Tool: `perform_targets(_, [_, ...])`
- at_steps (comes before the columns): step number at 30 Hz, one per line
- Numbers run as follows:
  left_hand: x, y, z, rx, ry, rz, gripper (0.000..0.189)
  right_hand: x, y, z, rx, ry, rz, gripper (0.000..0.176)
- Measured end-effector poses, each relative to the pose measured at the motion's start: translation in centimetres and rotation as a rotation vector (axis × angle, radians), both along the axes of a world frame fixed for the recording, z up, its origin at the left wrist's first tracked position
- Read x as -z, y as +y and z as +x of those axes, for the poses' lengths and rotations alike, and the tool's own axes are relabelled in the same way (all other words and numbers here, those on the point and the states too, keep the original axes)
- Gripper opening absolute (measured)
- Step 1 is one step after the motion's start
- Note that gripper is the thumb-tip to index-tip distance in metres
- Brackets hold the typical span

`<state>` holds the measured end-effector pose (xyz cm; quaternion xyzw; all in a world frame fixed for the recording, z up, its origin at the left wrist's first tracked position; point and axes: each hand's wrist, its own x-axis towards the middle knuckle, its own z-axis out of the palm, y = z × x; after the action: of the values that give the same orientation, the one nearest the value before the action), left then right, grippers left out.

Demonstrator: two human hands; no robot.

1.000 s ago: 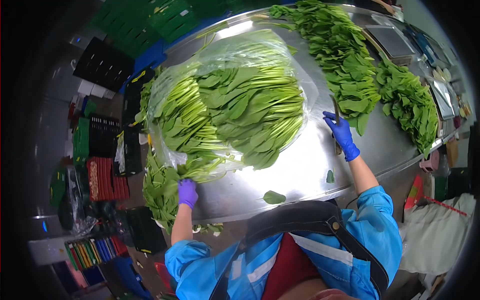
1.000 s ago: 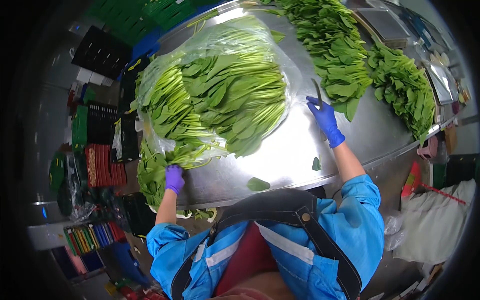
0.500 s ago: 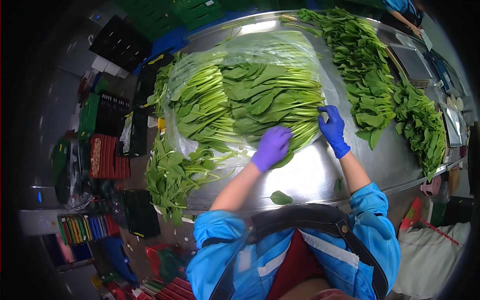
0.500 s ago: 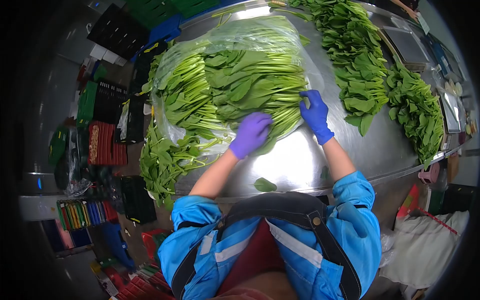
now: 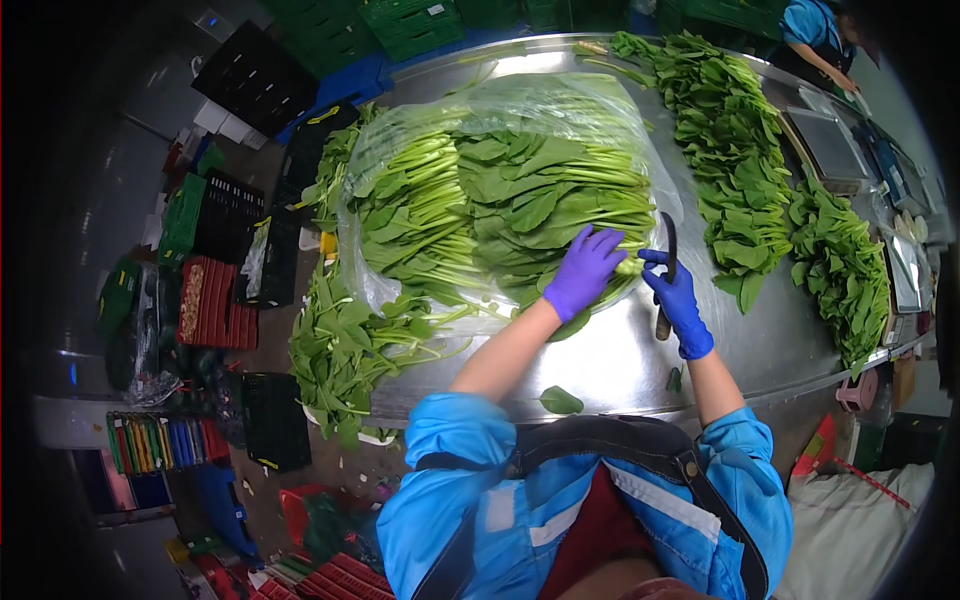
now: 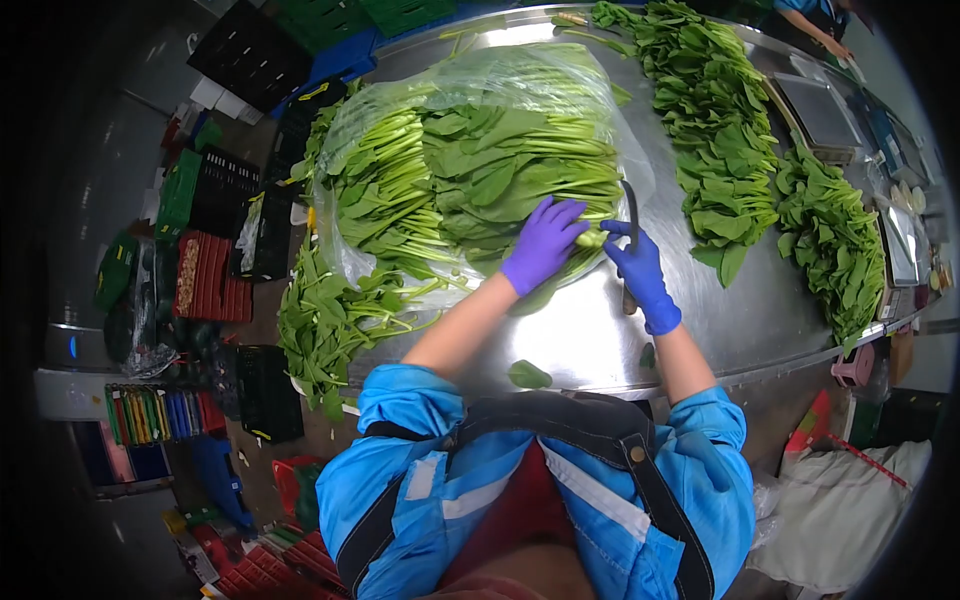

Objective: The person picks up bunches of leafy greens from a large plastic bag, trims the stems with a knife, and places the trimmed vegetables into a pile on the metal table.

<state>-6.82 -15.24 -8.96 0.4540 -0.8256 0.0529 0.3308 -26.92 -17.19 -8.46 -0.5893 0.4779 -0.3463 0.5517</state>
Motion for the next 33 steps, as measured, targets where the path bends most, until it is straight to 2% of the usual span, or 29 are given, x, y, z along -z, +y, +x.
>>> perform_targets(2, [-0.6, 2.0, 1.1, 0.071, 0.070, 0.059, 0.031, -1.2, 1.1, -0.7, 0.058, 0.017, -0.018, 0.028])
perform_targets(4, [-2.2, 4.2, 1.9, 0.087, 0.224, 0.317, 0.025, -1.8, 2.0, -1.4, 0.024, 0.113, -0.181, 0.028])
perform_targets(5, [-3.2, 5.3, 2.1, 0.095, 0.248, 0.296, 0.024, -2.3, 2.7, -1.6, 0.027, 0.109, -0.175, 0.028])
perform_targets(7, [-6.6, 7.6, 1.9, 0.093, 0.312, 0.350, 0.025, -3.4, 4.6, -1.7, -0.130, 0.312, -0.408, 0.030])
perform_targets(8, [-7.5, 8.7, 1.6, 0.087, 0.383, 0.394, 0.026, -4.2, 5.5, -1.2, -0.149, 0.313, -0.583, 0.031])
perform_targets(9, [-7.8, 9.6, 1.1, 0.056, 0.518, 0.415, 0.030, -4.5, 6.3, -0.8, -0.180, 0.313, -0.626, 0.033])
perform_targets(10, [-8.3, 10.3, 0.8, 0.055, 0.518, 0.421, 0.030, -4.7, 7.0, -0.3, -0.211, 0.311, -0.669, 0.035])
perform_targets(11, [-8.7, 11.3, 0.4, -0.011, 0.619, 0.672, 0.031, -3.6, 7.8, 0.5, -0.235, 0.286, -0.815, 0.039])
perform_targets(12, [-9.0, 11.8, 0.2, -0.079, 0.716, 0.916, 0.032, -3.1, 8.1, 1.0, -0.252, 0.345, -0.796, 0.042])
perform_targets(16, [-5.6, 12.9, 0.0, -0.088, 0.740, 0.791, 0.034, -1.0, 8.9, 2.3, -0.225, 0.376, -0.707, 0.038])
perform_targets(18, [-4.9, 13.7, 0.1, -0.114, 0.740, 0.834, 0.033, 0.9, 9.4, 2.4, -0.232, 0.402, -0.656, 0.036])
perform_targets(20, [-4.9, 14.8, 0.1, -0.218, 1.167, 0.989, 0.031, 3.6, 9.8, 1.7, -0.358, 0.626, -0.469, 0.029])
perform_targets(21, [-4.1, 15.2, 0.7, -0.287, 1.143, 0.928, 0.029, 6.6, 9.7, 0.6, -0.438, 0.651, -0.443, 0.024])
perform_targets(22, [-4.5, 15.3, 1.4, -0.289, 1.139, 0.922, 0.029, 6.4, 9.8, 0.4, -0.437, 0.646, -0.448, 0.024])
perform_targets(24, [-5.3, 15.5, 2.3, -0.411, 0.902, 0.954, 0.026, 5.1, 9.8, -0.6, -0.378, 0.516, -0.267, 0.021])
perform_targets(25, [-3.9, 15.5, 2.7, -0.320, 0.885, 0.875, 0.029, 3.0, 9.0, -0.2, -0.319, 0.569, -0.104, 0.022])
perform_targets(26, [-2.7, 15.8, 2.6, -0.315, 0.887, 0.880, 0.029, 7.2, 7.3, -0.9, -0.177, 0.440, -0.227, 0.022])
perform_targets(27, [-2.6, 15.8, 2.3, -0.309, 0.903, 0.913, 0.030, 5.1, 5.9, -0.1, 0.002, 0.492, -0.366, 0.019])
perform_targets(28, [-2.4, 15.7, 2.1, -0.304, 0.916, 0.946, 0.031, 0.7, 4.8, 1.2, 0.147, 0.410, -0.224, 0.022])
perform_targets(29, [-1.3, 15.6, 2.1, -0.280, 0.834, 0.889, 0.032, 3.0, 2.4, 0.9, 0.191, 0.321, -0.472, 0.029])
perform_targets(31, [-2.2, 15.2, 1.7, -0.267, 0.847, 0.917, 0.031, 4.4, -1.2, 1.0, 0.208, 0.465, -0.469, 0.043])
perform_targets(33, [-3.2, 14.7, 1.5, -0.257, 0.861, 0.937, 0.030, 7.8, -4.3, 1.3, 0.225, 0.469, -0.469, 0.045])
